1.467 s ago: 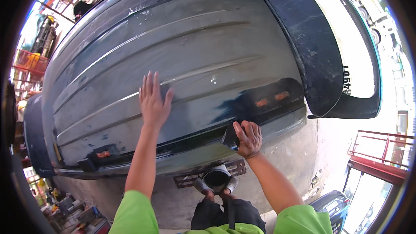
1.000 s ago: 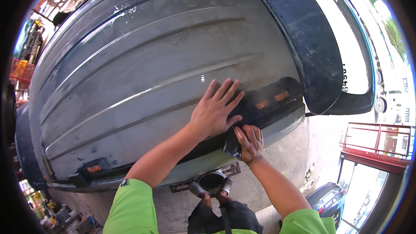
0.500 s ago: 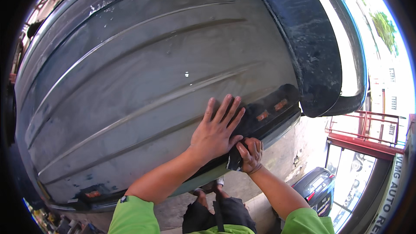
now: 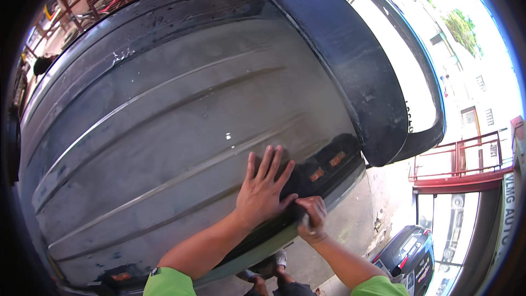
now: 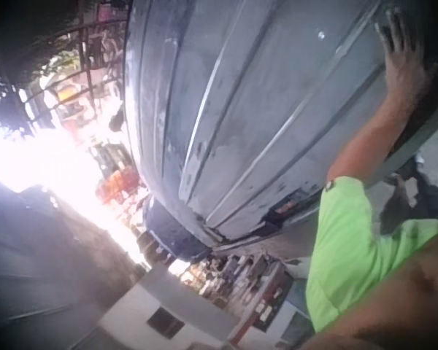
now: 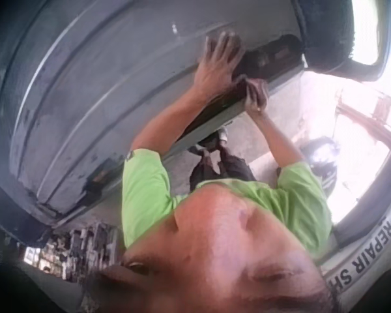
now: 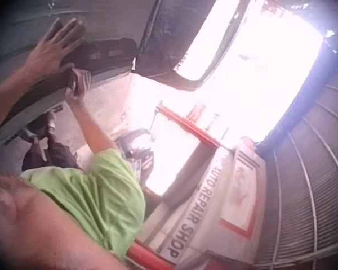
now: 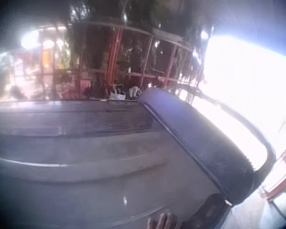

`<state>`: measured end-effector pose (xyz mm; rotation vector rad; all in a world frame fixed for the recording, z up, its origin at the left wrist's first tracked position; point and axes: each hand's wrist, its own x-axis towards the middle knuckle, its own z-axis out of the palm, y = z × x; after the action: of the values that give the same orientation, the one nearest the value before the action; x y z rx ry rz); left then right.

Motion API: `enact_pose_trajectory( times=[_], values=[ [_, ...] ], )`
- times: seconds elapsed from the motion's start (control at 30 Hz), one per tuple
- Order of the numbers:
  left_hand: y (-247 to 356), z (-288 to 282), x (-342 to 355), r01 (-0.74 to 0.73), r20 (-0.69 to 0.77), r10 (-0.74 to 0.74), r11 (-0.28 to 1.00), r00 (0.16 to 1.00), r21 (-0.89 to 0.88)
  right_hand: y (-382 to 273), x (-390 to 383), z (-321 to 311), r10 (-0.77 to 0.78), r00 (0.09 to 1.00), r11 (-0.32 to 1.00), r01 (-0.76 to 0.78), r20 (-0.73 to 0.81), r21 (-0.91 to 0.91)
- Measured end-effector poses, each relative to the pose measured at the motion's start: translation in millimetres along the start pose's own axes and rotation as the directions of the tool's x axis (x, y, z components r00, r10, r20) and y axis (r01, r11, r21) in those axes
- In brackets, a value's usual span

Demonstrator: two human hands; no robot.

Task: The person sands the surface of a detached car trunk lid using a sanding block. They repeatedly rub the block across the lid's surface, occasionally dipping it into a bucket of water to wet the surface and the block.

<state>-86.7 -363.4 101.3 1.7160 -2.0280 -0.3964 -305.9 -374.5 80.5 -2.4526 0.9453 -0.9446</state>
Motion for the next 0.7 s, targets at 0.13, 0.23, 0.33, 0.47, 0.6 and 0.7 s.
enact_pose_trajectory(
  times=[0.13, 0.23, 0.33, 0.47, 0.6, 0.7],
  values=[
    [-3.4, 1.5, -2.0, -0.022, 0.032, 0.023, 0.999, 0.999, -0.039, 51.2, 142.4, 14.5, 0.221, 0.908, 0.937, -0.299, -0.357, -0.18],
    [-4.6, 1.6, -1.5, -0.018, 0.043, 0.02, 0.999, 0.999, -0.05, 107.7, 271.4, 41.5, 0.134, 0.956, 0.894, -0.23, -0.261, -0.384],
    [-4.8, 0.8, -1.1, -0.016, 0.046, 0.019, 0.998, 0.999, -0.068, 122.3, 352.6, 75.1, -0.078, 0.996, 0.948, 0.064, -0.031, -0.312],
    [-6.1, -0.3, -0.8, -0.016, 0.046, 0.02, 0.996, 0.999, -0.086, 88.3, 373.6, 112.2, -0.061, 0.983, 0.897, 0.129, 0.171, -0.423],
    [-6.9, -1.6, -1.5, -0.013, 0.044, 0.017, 0.995, 0.999, -0.095, 70.5, 378.3, 124.5, 0.077, 0.937, 0.933, 0.053, 0.34, -0.356],
    [-7.2, -2.6, -2.0, -0.015, 0.066, 0.02, 0.997, 0.998, -0.079, 83.5, 389.7, 124.9, 0.073, 0.914, 0.966, 0.035, 0.398, -0.257]
  ],
)
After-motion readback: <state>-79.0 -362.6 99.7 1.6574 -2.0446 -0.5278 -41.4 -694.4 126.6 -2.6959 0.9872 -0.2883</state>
